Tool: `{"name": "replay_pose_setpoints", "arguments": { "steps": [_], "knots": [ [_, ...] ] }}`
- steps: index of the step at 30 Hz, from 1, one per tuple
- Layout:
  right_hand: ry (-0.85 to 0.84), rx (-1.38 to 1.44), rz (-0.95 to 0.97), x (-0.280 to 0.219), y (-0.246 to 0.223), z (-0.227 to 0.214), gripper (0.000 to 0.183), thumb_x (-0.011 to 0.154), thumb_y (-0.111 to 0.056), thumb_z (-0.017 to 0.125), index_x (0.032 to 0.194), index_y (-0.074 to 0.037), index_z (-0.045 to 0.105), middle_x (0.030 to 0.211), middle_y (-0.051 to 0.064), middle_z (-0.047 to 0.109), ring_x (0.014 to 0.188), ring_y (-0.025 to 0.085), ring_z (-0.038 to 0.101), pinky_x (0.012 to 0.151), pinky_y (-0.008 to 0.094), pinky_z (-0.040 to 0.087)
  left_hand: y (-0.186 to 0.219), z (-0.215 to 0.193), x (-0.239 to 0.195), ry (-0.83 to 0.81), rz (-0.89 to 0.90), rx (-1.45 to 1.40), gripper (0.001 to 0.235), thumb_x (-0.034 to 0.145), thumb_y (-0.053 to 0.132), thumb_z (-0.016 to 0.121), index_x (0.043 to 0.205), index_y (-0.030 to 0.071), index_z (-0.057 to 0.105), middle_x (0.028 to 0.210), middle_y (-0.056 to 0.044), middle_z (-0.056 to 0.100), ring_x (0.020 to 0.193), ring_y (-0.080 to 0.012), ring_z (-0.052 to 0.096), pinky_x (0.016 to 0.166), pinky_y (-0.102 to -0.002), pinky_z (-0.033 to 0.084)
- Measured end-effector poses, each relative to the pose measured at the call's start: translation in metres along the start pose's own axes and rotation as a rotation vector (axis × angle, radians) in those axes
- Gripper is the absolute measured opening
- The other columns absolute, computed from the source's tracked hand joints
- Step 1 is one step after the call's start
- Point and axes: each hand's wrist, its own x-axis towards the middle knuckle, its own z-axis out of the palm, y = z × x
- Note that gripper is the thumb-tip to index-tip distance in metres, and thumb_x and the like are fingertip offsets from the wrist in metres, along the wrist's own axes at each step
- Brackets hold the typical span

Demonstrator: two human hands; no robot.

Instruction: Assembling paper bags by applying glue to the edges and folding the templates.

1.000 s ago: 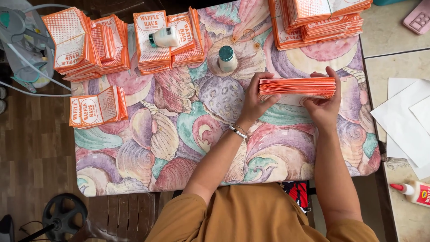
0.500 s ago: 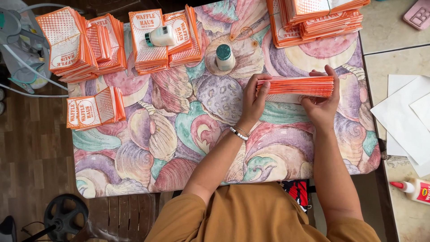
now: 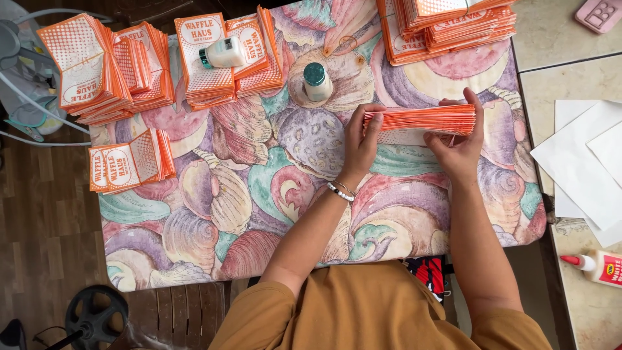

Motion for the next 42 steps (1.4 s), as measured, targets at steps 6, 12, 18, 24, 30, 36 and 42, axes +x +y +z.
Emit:
{"name": "replay_pose_setpoints", "arguments": {
  "steps": [6,12,18,24,30,36,42],
  "knots": [
    [0.001,-0.024,0.037,-0.005,-0.011,0.004,0.097,0.073,0.022,0.062,0.161,-0.005,0.029,0.129,0.026,0.057,0.129,0.039,0.056,0.113,0.053,0.043,-0.004,0.002,-0.008,0.106,-0.063,0.045,0.026,0.109,0.032,0.053,0.102,0.012,0.067,0.088,-0.008,0.067,0.091,-0.0182,0.066,0.086,-0.039,0.052],
    [-0.012,-0.002,0.131,-0.016,0.043,-0.005,0.089,0.078,0.021,0.057,0.159,-0.003,0.033,0.121,0.024,0.059,0.121,0.036,0.058,0.112,0.052,0.045,-0.033,-0.003,-0.013,0.173,-0.226,0.171,0.048,0.108,0.05,0.049,0.092,0.009,0.068,0.083,-0.015,0.07,0.082,-0.0255,0.068,0.083,-0.044,0.052],
    [-0.014,0.073,0.474,-0.01,0.008,-0.022,0.086,0.084,0.019,0.056,0.162,-0.007,0.031,0.118,0.021,0.063,0.11,0.028,0.064,0.099,0.04,0.053,0.031,-0.018,0.004,-0.125,-0.571,0.38,0.1,0.096,0.081,0.023,0.134,-0.005,0.054,0.097,-0.026,0.068,0.086,-0.0369,0.07,0.076,-0.045,0.058],
    [-0.04,-0.065,0.713,-0.009,0.042,-0.046,0.095,0.082,0.013,0.07,0.163,-0.006,0.024,0.115,0.026,0.069,0.1,0.032,0.071,0.087,0.043,0.056,0.06,-0.042,0.013,-0.797,0.054,0.804,0.148,0.058,0.073,0.097,0.166,0.02,0.01,0.163,-0.03,0.029,0.151,-0.0564,0.025,0.119,-0.074,0.024],
    [-0.143,-0.491,0.64,0.006,-0.008,-0.039,0.105,0.084,-0.01,0.086,0.164,0.001,0.018,0.111,0.024,0.069,0.097,0.035,0.071,0.082,0.045,0.056,0.018,-0.02,0.03,-0.985,0.21,1.254,0.15,0.047,0.056,0.089,0.166,0.021,0.003,0.134,-0.018,0.055,0.121,-0.0425,0.06,0.091,-0.053,0.053],
    [-0.665,-0.905,0.348,0.047,-0.135,-0.005,0.142,0.052,-0.032,0.098,0.163,-0.005,0.014,0.17,0.019,0.02,0.154,0.037,0.02,0.123,0.051,0.021,0.034,-0.012,0.034,-1.099,0.16,1.311,0.157,0.059,0.063,0.099,0.163,0.02,-0.011,0.14,-0.02,0.045,0.112,-0.0334,0.057,0.084,-0.043,0.056],
    [-0.91,-1.125,0.001,0.049,-0.046,-0.005,0.158,0.032,-0.063,0.09,0.167,-0.01,0.024,0.156,0.018,0.045,0.153,0.037,0.033,0.127,0.052,0.02,-0.004,-0.019,0.023,-0.912,0.167,1.122,0.146,0.046,0.05,0.085,0.165,0.014,0.01,0.126,-0.019,0.057,0.117,-0.041,0.06,0.089,-0.048,0.053]
  ]
}}
